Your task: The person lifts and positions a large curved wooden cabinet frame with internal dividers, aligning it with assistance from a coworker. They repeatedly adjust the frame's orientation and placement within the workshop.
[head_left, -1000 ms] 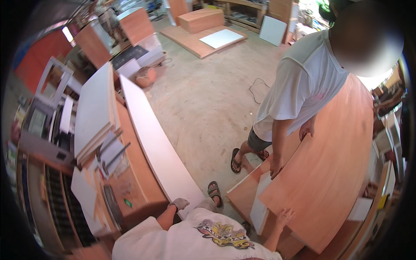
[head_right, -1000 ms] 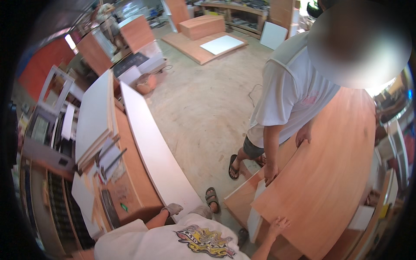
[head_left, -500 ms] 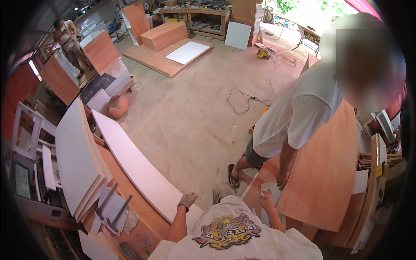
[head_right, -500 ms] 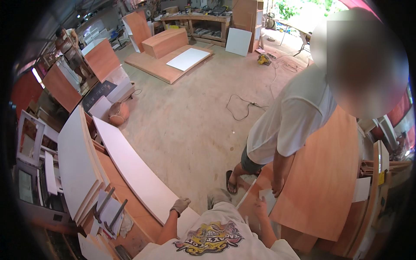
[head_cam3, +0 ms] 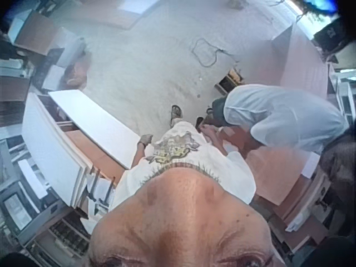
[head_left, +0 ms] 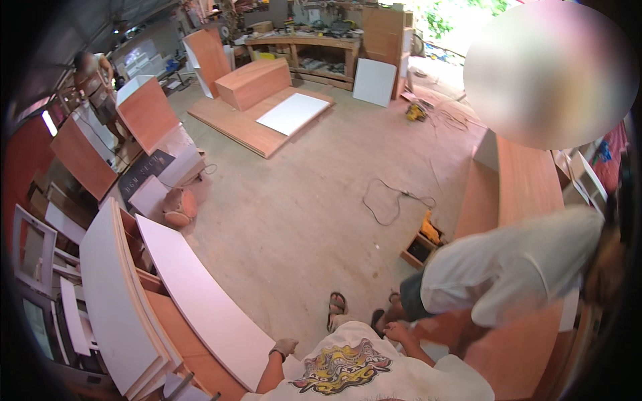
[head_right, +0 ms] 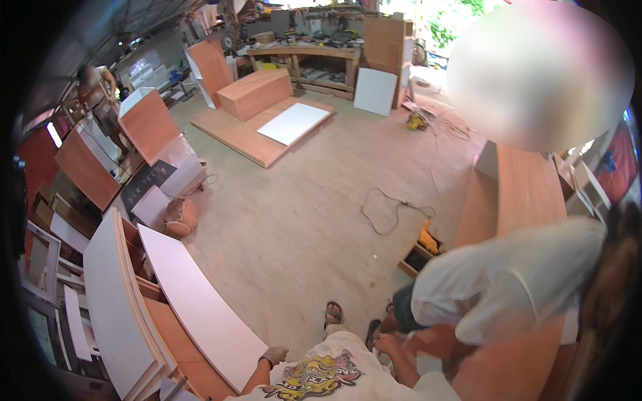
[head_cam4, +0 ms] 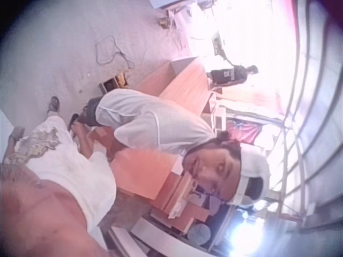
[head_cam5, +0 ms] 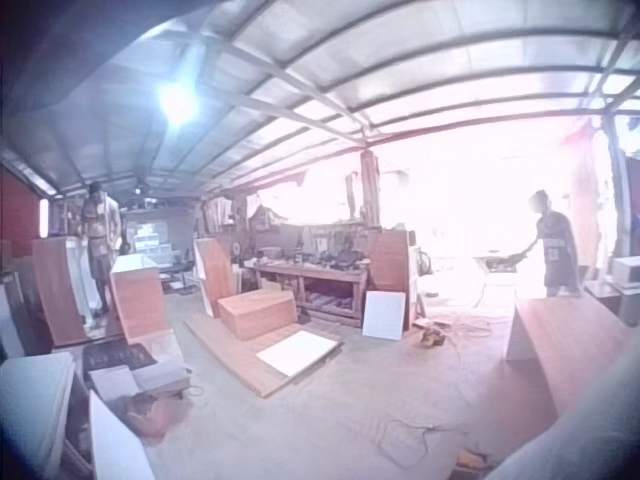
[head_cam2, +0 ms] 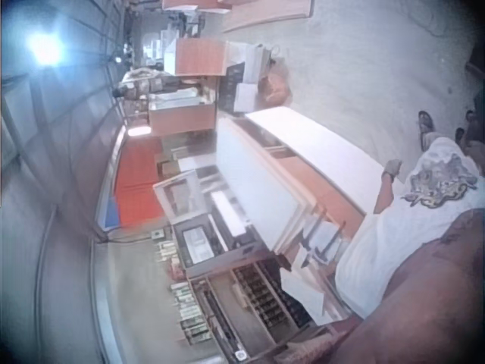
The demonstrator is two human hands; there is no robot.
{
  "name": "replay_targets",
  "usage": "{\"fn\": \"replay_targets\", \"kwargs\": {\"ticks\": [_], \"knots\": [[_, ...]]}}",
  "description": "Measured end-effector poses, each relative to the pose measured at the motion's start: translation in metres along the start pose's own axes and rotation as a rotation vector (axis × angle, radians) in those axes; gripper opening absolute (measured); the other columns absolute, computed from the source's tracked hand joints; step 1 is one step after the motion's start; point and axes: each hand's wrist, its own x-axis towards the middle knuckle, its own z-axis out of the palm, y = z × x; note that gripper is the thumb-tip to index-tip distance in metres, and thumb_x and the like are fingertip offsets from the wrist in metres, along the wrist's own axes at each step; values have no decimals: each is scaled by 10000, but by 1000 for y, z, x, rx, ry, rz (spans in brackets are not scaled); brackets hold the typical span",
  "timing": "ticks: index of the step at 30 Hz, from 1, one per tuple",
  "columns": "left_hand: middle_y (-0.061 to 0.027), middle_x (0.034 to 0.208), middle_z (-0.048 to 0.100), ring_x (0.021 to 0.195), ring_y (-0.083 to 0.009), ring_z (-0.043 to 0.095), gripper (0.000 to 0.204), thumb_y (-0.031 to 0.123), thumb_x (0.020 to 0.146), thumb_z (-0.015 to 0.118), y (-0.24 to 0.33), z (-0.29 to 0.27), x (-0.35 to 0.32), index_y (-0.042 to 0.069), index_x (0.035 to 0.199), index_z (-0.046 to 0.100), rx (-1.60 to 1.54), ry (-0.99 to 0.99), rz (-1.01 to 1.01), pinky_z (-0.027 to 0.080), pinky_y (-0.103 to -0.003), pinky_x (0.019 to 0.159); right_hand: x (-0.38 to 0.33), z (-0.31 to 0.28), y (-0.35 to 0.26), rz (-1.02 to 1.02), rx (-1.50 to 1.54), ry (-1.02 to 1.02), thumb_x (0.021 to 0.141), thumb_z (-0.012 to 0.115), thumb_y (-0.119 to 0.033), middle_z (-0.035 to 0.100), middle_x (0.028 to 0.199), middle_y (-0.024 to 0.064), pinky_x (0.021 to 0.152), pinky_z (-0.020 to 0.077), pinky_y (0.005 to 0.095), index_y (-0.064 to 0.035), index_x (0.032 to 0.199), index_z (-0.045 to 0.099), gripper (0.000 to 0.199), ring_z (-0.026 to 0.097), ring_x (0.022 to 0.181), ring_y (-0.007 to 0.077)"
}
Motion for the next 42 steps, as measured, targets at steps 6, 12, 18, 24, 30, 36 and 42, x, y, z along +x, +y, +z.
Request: {"fn": "replay_targets", "kwargs": {"ticks": [6,12,18,24,30,36,42], "knots": [[-164,1016,744,948,-366,718,296,209,803,731,-74,-127,51,136,1088,701,-139,197,-174,560,-497,806,182,-47,-95,-184,-59,14,914,640,-350,711,1188,245,993,525,460,-15,1180,734,438,671,1139,405],[-91,790,694,646,-253,627,244,299,912,627,-97,-225,113,71,954,704,-477,219,-369,519,-432,641,323,-151,-236,-395,-162,40,896,691,-278,736,1128,246,936,555,437,20,1193,725,423,717,1043,370],[-111,1013,744,746,-251,705,320,275,982,579,-98,-257,133,14,1145,671,-1113,218,-653,589,-430,701,466,-189,-371,-434,-146,-238,939,646,-254,741,1181,203,927,560,423,26,1267,692,434,712,1099,321],[-112,939,692,836,-239,748,315,300,1028,552,-134,-344,161,51,1203,633,-1678,255,-775,612,-468,686,621,-227,-542,-160,-34,-369,975,601,-213,732,1098,130,764,583,376,-2,1351,642,433,716,953,224],[-84,1031,693,910,-219,742,371,380,1024,593,-172,-458,181,57,1202,632,-1689,40,-677,617,-465,726,735,-242,-570,24,294,-188,969,547,-139,700,970,120,622,574,413,-6,1188,670,285,687,786,243],[-135,1094,723,888,-216,732,505,466,1018,572,-241,-582,238,11,1227,630,-1693,189,-615,618,-417,667,801,-230,-589,220,-10,-465,963,557,-155,708,916,136,619,585,421,-8,1110,675,239,708,764,265],[-143,1002,746,800,-245,729,511,428,993,622,-329,-668,290,-23,1233,647,-1550,352,-841,584,-385,646,906,-190,-727,51,-248,-621,955,575,-167,717,874,141,596,594,424,-5,1030,680,206,721,743,266]]}}
